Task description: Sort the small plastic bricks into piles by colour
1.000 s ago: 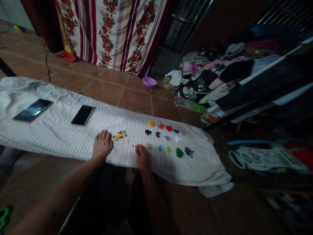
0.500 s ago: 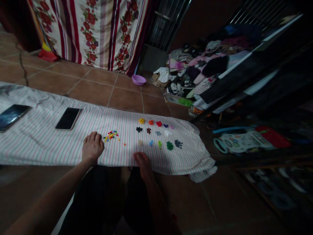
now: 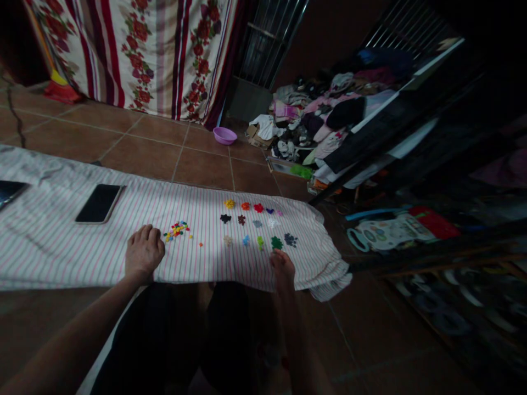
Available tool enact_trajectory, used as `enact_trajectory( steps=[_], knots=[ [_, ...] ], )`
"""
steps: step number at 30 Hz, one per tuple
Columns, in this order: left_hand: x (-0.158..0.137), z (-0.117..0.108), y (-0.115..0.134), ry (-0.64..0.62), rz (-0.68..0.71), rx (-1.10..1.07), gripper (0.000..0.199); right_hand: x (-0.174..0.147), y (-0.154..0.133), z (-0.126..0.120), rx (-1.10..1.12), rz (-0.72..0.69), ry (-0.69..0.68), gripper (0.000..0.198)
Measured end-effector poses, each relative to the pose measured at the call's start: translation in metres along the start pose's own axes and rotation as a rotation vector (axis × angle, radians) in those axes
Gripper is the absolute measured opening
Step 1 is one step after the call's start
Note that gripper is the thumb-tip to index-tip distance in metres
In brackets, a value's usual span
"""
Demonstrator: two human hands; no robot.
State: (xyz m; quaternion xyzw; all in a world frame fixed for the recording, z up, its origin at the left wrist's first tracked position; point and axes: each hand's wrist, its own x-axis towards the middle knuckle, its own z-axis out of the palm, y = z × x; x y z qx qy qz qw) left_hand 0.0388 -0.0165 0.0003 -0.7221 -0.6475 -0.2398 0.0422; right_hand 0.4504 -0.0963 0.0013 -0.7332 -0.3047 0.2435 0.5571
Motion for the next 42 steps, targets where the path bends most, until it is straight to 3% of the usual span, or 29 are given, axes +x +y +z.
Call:
enact_trajectory(
  steps=[11, 16, 21, 34, 42],
  knots=[
    [-0.001, 0.004, -0.002, 0.005, -0.002, -0.001, 0.026, 0.030, 0.004, -0.007, 0.004, -0.069, 0.050, 0.054],
    [0.000, 0.002, -0.002, -0.013, -0.013, -0.018, 0.026, 0.048, 0.010, -0.015, -0.254, -0.228, 0.107, 0.046],
    [-0.001, 0.003, -0.002, 0.002, -0.001, 0.022, 0.026, 0.060, 0.018, -0.015, -0.483, -0.269, 0.135, 0.040],
    [-0.001, 0.003, -0.001, -0.027, -0.016, -0.008, 0.028, 0.046, 0.025, -0.009, -0.556, -0.437, 0.158, 0.036],
    [0.000, 0.003, -0.002, 0.000, -0.014, -0.022, 0.024, 0.031, 0.035, 0.000, -0.626, -0.508, 0.050, 0.034]
  ],
)
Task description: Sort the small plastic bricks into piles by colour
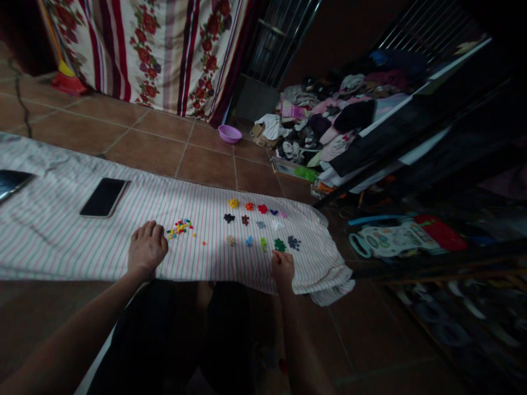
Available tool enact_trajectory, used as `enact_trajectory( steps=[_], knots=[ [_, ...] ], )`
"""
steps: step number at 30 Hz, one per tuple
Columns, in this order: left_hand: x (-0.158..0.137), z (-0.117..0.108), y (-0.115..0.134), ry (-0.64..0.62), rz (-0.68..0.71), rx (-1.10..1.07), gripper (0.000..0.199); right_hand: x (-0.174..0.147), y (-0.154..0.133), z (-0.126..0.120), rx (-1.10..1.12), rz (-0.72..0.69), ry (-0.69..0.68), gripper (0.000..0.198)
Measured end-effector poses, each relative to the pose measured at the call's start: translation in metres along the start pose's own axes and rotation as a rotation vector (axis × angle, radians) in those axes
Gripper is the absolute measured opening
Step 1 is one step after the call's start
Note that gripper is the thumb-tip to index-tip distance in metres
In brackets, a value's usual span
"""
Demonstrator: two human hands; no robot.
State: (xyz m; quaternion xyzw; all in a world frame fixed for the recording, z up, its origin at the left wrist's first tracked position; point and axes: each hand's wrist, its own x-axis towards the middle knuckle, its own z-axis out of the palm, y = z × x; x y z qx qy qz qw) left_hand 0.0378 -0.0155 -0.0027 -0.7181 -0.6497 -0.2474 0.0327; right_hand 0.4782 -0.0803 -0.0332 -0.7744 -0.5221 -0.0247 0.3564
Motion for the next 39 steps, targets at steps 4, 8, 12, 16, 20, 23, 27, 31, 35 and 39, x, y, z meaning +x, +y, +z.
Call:
enact_trajectory(
  steps=[4, 8, 12, 16, 20, 23, 27, 31, 35, 39],
  knots=[
    [0.001, 0.000, 0.000, -0.010, 0.000, -0.002, 0.025, 0.001, 0.003, 0.003, -0.024, -0.028, 0.004, 0.037],
    [0.000, 0.000, -0.001, -0.015, 0.005, 0.005, 0.025, 0.001, 0.001, 0.001, 0.009, -0.102, 0.046, 0.037],
    [0.000, 0.004, -0.002, 0.011, 0.017, 0.035, 0.026, -0.004, -0.019, 0.003, 0.061, -0.148, 0.055, 0.038],
    [-0.001, 0.007, -0.003, 0.029, 0.037, 0.091, 0.027, -0.018, -0.063, 0.017, 0.213, -0.222, -0.084, 0.033],
    [-0.001, 0.008, -0.004, 0.028, 0.036, 0.088, 0.028, -0.040, -0.118, 0.041, 0.340, -0.282, -0.288, 0.026],
    [-0.001, 0.008, -0.004, 0.018, 0.036, 0.085, 0.028, -0.051, -0.153, 0.057, 0.292, -0.298, -0.427, 0.024],
    [0.000, 0.007, -0.004, 0.007, 0.033, 0.096, 0.028, -0.052, -0.185, 0.073, 0.148, -0.303, -0.472, 0.025],
    [0.001, 0.006, -0.002, -0.004, 0.030, 0.097, 0.027, -0.051, -0.204, 0.086, 0.076, -0.331, -0.489, 0.023],
    [0.001, 0.003, 0.001, 0.001, 0.022, 0.103, 0.026, -0.055, -0.221, 0.102, 0.109, -0.394, -0.470, 0.026],
    [0.002, 0.002, 0.002, 0.003, 0.018, 0.101, 0.027, -0.057, -0.238, 0.116, 0.224, -0.457, -0.470, 0.028]
  ],
)
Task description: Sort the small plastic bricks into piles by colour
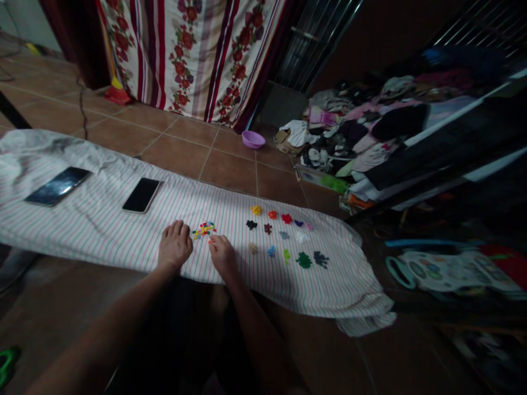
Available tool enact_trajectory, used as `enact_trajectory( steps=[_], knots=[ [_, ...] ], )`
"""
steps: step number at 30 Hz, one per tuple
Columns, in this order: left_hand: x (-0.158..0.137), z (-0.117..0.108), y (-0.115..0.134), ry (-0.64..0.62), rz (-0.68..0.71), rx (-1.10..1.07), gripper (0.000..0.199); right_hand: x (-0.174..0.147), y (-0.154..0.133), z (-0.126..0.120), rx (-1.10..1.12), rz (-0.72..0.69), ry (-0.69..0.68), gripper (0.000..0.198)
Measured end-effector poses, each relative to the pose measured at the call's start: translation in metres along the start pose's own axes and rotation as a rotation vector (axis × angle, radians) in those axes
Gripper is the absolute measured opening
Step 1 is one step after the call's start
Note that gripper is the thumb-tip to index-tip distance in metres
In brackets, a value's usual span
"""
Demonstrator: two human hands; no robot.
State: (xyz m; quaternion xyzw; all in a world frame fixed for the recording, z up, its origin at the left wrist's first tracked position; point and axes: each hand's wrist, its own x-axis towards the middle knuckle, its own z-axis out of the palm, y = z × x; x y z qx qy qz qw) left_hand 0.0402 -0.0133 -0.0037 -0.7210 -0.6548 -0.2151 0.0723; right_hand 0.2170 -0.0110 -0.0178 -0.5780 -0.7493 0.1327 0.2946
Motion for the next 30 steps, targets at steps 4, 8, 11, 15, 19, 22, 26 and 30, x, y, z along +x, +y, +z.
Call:
enact_trajectory(
  steps=[4, 8, 11, 15, 19, 22, 26, 30],
  knots=[
    [0.000, 0.001, 0.000, -0.004, -0.004, -0.011, 0.028, 0.009, -0.004, 0.006, 0.176, -0.046, 0.026, 0.030],
    [0.000, 0.002, 0.000, -0.017, -0.007, -0.020, 0.029, 0.007, 0.000, 0.002, 0.284, 0.005, 0.105, 0.027],
    [0.000, 0.001, 0.000, -0.023, -0.011, -0.034, 0.029, 0.004, 0.004, -0.003, 0.245, 0.099, 0.192, 0.026],
    [0.000, 0.002, -0.001, -0.021, -0.014, -0.038, 0.029, 0.004, 0.004, -0.005, 0.192, 0.132, 0.189, 0.027],
    [0.000, 0.002, 0.000, -0.007, -0.009, -0.028, 0.029, 0.004, 0.000, 0.000, 0.154, 0.117, 0.127, 0.023],
    [0.000, 0.001, 0.000, -0.003, -0.005, -0.020, 0.027, 0.003, -0.004, 0.004, 0.101, 0.108, 0.090, 0.018],
    [0.000, 0.001, 0.000, -0.005, -0.004, -0.008, 0.027, 0.004, -0.010, 0.003, 0.002, 0.090, 0.054, 0.015],
    [0.000, 0.002, 0.000, 0.008, 0.004, -0.013, 0.027, 0.006, -0.014, 0.002, -0.073, 0.088, 0.047, 0.016]
  ],
)
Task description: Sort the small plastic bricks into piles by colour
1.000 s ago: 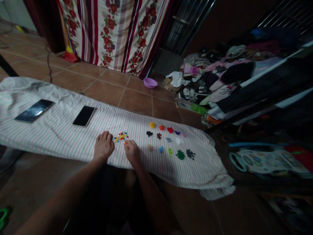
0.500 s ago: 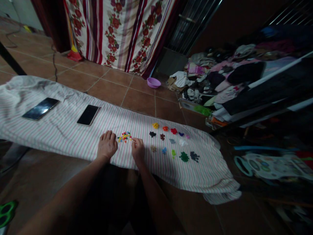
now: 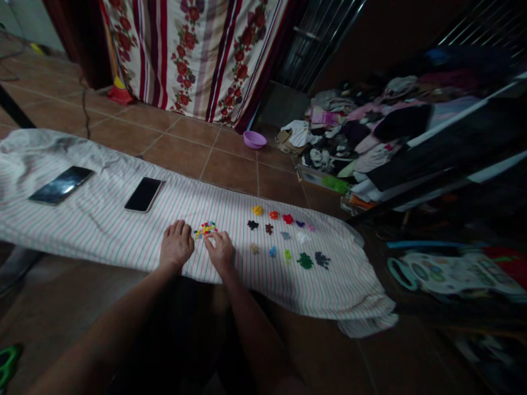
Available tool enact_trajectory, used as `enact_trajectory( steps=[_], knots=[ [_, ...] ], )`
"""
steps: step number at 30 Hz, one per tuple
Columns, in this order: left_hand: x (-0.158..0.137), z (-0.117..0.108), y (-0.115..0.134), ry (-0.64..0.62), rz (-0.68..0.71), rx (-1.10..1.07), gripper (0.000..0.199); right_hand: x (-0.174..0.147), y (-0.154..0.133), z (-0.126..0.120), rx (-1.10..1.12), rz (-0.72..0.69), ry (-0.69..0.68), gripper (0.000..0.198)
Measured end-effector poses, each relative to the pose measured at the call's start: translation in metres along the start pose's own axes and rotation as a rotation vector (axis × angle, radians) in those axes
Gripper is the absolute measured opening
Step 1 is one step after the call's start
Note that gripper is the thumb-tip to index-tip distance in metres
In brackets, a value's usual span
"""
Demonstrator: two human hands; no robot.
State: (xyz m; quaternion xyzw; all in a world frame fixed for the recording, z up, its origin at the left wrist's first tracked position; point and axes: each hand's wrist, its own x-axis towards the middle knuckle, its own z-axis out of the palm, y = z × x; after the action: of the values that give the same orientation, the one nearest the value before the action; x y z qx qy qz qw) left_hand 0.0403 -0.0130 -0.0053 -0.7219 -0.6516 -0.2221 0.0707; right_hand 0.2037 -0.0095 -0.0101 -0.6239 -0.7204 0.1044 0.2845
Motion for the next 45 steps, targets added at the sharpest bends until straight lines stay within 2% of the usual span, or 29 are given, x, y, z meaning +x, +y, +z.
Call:
enact_trajectory(
  steps=[8, 16, 22, 26, 31, 36, 45],
  knots=[
    [-0.001, 0.000, -0.002, 0.024, 0.015, -0.051, 0.027, -0.001, 0.000, 0.002, 0.000, -0.017, 0.004, 0.013],
    [-0.001, -0.003, 0.000, 0.011, -0.004, -0.071, 0.027, -0.003, 0.001, 0.001, 0.100, -0.001, 0.033, 0.007],
    [-0.001, -0.001, -0.001, 0.030, 0.005, -0.029, 0.025, -0.003, 0.009, 0.004, 0.224, 0.078, 0.110, 0.002],
    [-0.001, 0.000, -0.001, 0.036, 0.011, -0.033, 0.025, -0.004, 0.012, 0.004, 0.352, 0.156, 0.160, 0.007],
    [-0.001, 0.000, -0.001, 0.031, -0.008, -0.050, 0.025, -0.004, 0.016, 0.004, 0.439, 0.186, 0.167, 0.007],
    [0.000, 0.000, -0.002, 0.015, 0.007, -0.015, 0.024, -0.004, 0.017, 0.007, 0.410, 0.166, 0.127, 0.012],
    [0.001, -0.001, -0.001, -0.009, -0.007, -0.028, 0.026, -0.003, 0.011, 0.001, 0.250, 0.042, 0.044, 0.018]
  ],
)
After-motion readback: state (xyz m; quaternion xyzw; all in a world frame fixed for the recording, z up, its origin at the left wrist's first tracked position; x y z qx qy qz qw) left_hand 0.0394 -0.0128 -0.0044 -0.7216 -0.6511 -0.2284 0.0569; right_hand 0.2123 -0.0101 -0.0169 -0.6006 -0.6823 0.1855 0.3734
